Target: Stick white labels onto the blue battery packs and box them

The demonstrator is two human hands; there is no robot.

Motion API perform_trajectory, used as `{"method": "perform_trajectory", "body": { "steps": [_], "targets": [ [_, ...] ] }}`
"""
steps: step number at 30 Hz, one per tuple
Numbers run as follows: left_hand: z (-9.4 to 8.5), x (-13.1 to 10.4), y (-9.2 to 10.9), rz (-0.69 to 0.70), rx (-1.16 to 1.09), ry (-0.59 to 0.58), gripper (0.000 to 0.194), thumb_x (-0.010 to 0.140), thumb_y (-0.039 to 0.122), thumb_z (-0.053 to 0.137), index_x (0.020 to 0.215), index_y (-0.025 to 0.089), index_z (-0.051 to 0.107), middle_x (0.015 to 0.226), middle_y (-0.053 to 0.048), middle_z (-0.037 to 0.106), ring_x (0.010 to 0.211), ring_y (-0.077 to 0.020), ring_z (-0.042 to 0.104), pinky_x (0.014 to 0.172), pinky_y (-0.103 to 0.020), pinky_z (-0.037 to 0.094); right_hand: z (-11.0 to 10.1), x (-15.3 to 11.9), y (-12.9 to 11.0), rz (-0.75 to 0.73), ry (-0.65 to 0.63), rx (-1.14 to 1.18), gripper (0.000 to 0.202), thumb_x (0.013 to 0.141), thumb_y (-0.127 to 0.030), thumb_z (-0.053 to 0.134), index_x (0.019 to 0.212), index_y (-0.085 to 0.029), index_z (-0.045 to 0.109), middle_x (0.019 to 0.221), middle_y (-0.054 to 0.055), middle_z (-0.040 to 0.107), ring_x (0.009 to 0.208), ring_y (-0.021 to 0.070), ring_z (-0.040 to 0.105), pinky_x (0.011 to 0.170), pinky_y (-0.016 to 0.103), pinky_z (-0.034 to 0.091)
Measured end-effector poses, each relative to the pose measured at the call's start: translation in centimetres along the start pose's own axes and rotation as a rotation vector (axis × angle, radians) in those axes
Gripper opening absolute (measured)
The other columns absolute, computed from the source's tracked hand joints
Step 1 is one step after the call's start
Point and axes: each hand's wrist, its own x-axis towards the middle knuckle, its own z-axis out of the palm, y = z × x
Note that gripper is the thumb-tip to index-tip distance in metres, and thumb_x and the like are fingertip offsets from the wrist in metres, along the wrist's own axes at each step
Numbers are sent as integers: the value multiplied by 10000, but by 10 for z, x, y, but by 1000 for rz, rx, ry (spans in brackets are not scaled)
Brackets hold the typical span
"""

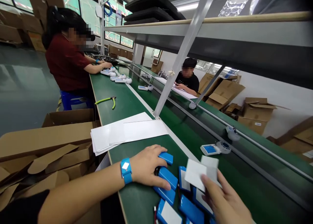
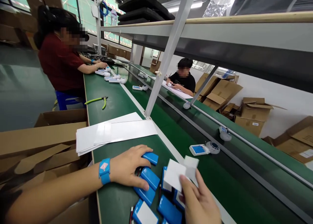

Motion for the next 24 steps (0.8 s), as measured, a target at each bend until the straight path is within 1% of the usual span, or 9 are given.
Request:
{"method": "perform_trajectory", "body": {
  "steps": [3,5,8,10,13,16,20,22,24],
  "targets": [
    [-8,-10,-4,-44,-104,165,645,773,539,785,1321,251,600,1378,-125,561,1215,-309,588,1037,-451,504,45,14,-19,16,-120,108,977,774,-577,760,1565,-245,292,936,-9,718,778,182,639,698,274,563],
    [-13,-10,-7,-98,-118,275,526,892,393,680,1362,218,521,1342,-119,571,1208,-265,579,1047,-418,493,67,22,-23,-25,-181,148,963,769,-507,753,1561,-194,304,871,-22,701,706,152,586,685,263,534],
    [-15,-4,-12,-148,-84,383,274,1001,228,452,1252,167,540,1247,-135,585,1193,-248,543,1050,-444,459,87,33,-20,-67,-264,163,942,754,-472,717,1536,-102,342,827,-6,687,664,144,540,633,264,493],
    [-15,-1,-14,-136,-66,414,247,1001,171,388,1149,156,585,1151,-126,601,1121,-238,551,1001,-438,468,93,39,-16,-102,-311,125,941,760,-480,694,1535,-87,336,803,-2,682,634,144,521,591,265,464],
    [-15,0,-16,-47,-41,371,277,941,117,418,1070,173,656,1094,-100,623,1051,-230,556,946,-422,471,96,44,-12,-170,-338,24,914,809,-492,630,1557,-100,281,844,10,699,620,152,537,579,276,453],
    [-14,1,-15,58,-12,245,342,847,98,501,1077,230,717,1087,-58,664,1049,-244,544,938,-429,454,96,43,-13,-285,-304,-134,809,875,-455,556,1563,-129,281,885,20,716,707,183,608,679,307,481],
    [-10,3,-14,78,32,152,409,771,88,560,1099,253,740,1052,-43,676,1056,-271,516,916,-446,442,97,35,-26,-499,-234,-449,648,907,-319,531,1535,-267,379,878,33,716,802,254,627,824,415,441],
    [-9,3,-14,70,55,134,422,754,90,578,1108,253,740,1058,-42,668,1053,-268,512,912,-441,443,95,33,-34,-595,-181,-581,630,905,-251,525,1522,-282,402,943,81,716,926,319,616,885,486,390],
    [-8,3,-14,70,71,128,421,756,94,586,1115,252,737,1067,-43,662,1061,-266,511,920,-440,442,88,33,-43,-634,-102,-659,641,906,-215,528,1531,-262,389,1101,140,692,1106,381,566,939,535,345]
  ]
}}
